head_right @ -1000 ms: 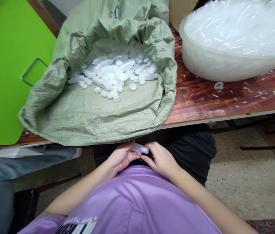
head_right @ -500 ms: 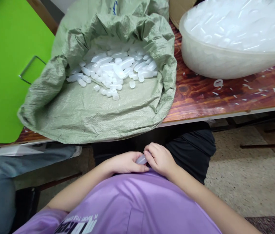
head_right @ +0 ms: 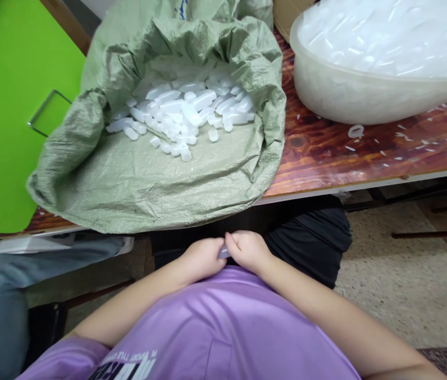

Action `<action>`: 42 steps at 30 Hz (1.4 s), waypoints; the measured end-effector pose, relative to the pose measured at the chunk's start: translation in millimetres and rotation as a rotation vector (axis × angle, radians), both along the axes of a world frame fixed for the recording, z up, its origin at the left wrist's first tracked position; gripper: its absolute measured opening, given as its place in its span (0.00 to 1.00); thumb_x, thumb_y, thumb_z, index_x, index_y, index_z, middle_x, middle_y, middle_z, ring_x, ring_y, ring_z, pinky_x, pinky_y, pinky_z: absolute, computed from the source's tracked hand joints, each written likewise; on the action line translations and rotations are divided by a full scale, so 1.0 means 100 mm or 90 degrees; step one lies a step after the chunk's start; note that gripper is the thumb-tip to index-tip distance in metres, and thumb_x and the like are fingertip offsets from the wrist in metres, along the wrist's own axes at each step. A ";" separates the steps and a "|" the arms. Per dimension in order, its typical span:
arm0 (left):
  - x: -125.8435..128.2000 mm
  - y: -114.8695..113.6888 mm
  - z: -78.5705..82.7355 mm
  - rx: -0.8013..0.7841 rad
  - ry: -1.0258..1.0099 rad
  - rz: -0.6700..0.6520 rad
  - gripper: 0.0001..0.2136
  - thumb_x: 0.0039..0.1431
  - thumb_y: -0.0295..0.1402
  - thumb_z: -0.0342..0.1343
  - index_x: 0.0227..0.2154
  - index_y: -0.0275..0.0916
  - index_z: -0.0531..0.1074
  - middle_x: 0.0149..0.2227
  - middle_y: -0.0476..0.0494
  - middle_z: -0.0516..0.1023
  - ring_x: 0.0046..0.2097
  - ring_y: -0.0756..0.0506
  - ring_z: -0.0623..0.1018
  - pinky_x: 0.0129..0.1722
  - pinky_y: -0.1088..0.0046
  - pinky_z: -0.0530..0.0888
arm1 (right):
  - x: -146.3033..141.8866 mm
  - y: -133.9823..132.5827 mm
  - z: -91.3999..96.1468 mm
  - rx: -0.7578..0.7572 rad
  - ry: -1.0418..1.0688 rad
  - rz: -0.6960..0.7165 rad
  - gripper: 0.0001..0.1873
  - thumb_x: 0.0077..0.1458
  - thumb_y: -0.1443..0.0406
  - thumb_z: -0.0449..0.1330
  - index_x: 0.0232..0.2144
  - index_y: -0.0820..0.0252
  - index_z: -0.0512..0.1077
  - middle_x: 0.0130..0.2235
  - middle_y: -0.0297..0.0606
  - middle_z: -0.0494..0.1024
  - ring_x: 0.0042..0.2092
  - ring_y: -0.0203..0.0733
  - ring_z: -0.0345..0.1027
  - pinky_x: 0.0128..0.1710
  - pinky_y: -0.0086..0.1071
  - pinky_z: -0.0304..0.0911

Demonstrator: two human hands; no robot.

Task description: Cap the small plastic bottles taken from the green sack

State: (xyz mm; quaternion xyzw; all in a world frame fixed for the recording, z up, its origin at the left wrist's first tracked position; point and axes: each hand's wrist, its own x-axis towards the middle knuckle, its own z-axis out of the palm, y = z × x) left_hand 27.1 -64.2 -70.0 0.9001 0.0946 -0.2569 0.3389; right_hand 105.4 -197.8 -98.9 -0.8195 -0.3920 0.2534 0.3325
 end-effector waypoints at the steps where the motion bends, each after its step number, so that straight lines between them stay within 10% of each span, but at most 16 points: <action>1: 0.00 0.00 -0.02 0.022 -0.017 0.004 0.09 0.47 0.31 0.50 0.33 0.39 0.71 0.31 0.38 0.73 0.33 0.38 0.74 0.34 0.64 0.69 | 0.00 0.02 -0.02 -0.009 0.018 -0.013 0.26 0.60 0.57 0.40 0.14 0.60 0.61 0.19 0.36 0.66 0.23 0.35 0.58 0.26 0.30 0.50; 13: 0.36 0.00 -0.28 -0.054 -0.036 0.160 0.14 0.40 0.22 0.58 0.35 0.37 0.68 0.42 0.33 0.71 0.52 0.28 0.66 0.54 0.51 0.57 | 0.19 0.09 -0.40 -0.061 0.079 -0.109 0.21 0.59 0.62 0.41 0.29 0.65 0.71 0.30 0.46 0.74 0.36 0.47 0.68 0.35 0.36 0.62; 16: 0.45 0.10 -0.36 -0.093 -0.058 0.192 0.26 0.35 0.25 0.62 0.43 0.39 0.66 0.53 0.35 0.65 0.57 0.29 0.60 0.57 0.55 0.55 | 0.37 -0.03 -0.22 -0.067 0.016 -0.084 0.15 0.55 0.66 0.47 0.40 0.64 0.71 0.44 0.53 0.72 0.48 0.53 0.64 0.45 0.44 0.58; 20: 0.40 0.23 -0.28 -0.128 -0.059 0.194 0.24 0.39 0.33 0.63 0.44 0.41 0.67 0.51 0.37 0.68 0.56 0.30 0.63 0.56 0.55 0.56 | 0.50 -0.23 0.37 -0.103 0.086 0.101 0.15 0.57 0.57 0.50 0.28 0.57 0.72 0.31 0.40 0.74 0.32 0.41 0.68 0.33 0.33 0.63; 23: 0.29 0.27 -0.07 -0.128 -0.109 0.090 0.23 0.44 0.37 0.61 0.47 0.41 0.68 0.49 0.37 0.71 0.54 0.33 0.67 0.55 0.59 0.60 | 0.53 -0.21 0.91 -0.066 0.193 0.320 0.14 0.57 0.55 0.51 0.29 0.55 0.70 0.30 0.34 0.73 0.31 0.36 0.66 0.30 0.28 0.62; 27: 0.11 0.35 0.42 -0.122 -0.131 -0.137 0.28 0.46 0.40 0.61 0.52 0.38 0.66 0.51 0.34 0.70 0.51 0.34 0.71 0.48 0.63 0.67 | 0.68 0.31 1.36 0.080 -0.054 0.088 0.10 0.56 0.58 0.52 0.30 0.57 0.68 0.31 0.37 0.73 0.32 0.40 0.66 0.31 0.31 0.60; 31: 0.06 0.61 1.15 -0.269 -0.050 -0.314 0.19 0.56 0.36 0.52 0.51 0.39 0.68 0.45 0.38 0.75 0.44 0.41 0.76 0.42 0.70 0.71 | 0.90 1.10 1.41 -0.050 -0.283 0.010 0.13 0.57 0.57 0.49 0.38 0.60 0.66 0.37 0.42 0.74 0.37 0.47 0.68 0.33 0.36 0.59; 36: 0.54 1.10 1.72 -0.045 -0.290 0.002 0.12 0.59 0.32 0.47 0.40 0.37 0.73 0.40 0.45 0.77 0.41 0.46 0.75 0.42 0.74 0.69 | 1.00 1.64 1.25 -0.124 -0.367 0.082 0.15 0.57 0.63 0.50 0.44 0.67 0.64 0.43 0.53 0.71 0.43 0.52 0.68 0.38 0.38 0.61; 42: 1.60 1.62 1.69 0.290 -0.241 0.138 0.20 0.61 0.42 0.43 0.49 0.34 0.65 0.47 0.39 0.72 0.46 0.44 0.72 0.45 0.71 0.67 | 1.00 1.50 1.18 -0.082 -0.375 0.102 0.17 0.52 0.71 0.49 0.46 0.67 0.64 0.42 0.52 0.72 0.42 0.51 0.69 0.38 0.38 0.61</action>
